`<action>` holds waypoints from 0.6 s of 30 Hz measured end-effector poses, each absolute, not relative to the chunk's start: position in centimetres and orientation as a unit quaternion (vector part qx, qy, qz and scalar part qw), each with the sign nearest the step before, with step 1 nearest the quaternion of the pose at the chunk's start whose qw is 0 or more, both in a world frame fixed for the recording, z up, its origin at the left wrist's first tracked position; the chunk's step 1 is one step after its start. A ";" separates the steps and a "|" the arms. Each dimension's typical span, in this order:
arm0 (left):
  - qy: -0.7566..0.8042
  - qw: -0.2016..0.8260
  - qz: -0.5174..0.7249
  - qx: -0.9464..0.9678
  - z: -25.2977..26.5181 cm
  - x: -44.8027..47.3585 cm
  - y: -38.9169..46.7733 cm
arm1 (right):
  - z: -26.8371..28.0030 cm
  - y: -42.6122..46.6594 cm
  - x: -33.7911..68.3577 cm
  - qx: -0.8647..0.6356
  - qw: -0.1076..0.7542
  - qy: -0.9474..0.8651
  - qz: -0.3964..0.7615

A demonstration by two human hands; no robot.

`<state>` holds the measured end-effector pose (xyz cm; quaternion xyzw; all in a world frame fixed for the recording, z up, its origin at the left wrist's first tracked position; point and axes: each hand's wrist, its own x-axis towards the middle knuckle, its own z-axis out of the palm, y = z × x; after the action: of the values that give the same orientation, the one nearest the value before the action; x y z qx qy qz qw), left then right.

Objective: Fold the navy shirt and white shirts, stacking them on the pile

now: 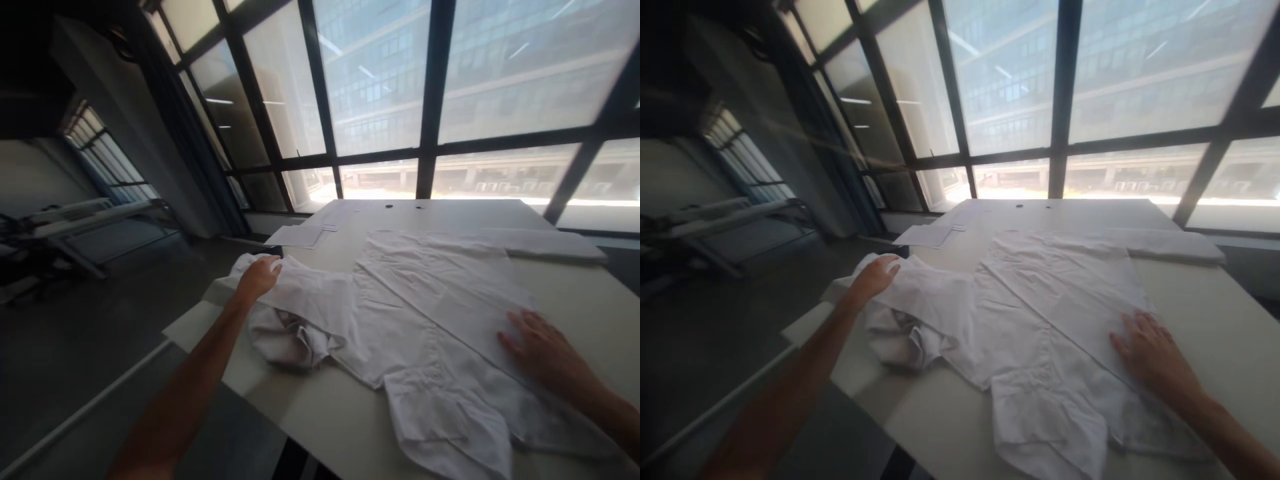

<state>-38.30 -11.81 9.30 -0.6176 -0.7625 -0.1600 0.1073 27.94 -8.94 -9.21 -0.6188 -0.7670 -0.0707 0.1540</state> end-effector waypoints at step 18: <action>-0.759 -0.020 -0.542 -0.360 8.4 -44.6 -16.0 | -5.4 -4.8 20.1 -0.536 0.248 -0.807 -0.012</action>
<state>-44.56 -16.03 8.44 -0.3598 -0.7591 -0.5422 -0.0202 20.12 -4.83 -5.39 -0.5365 -0.8066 -0.0116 0.2479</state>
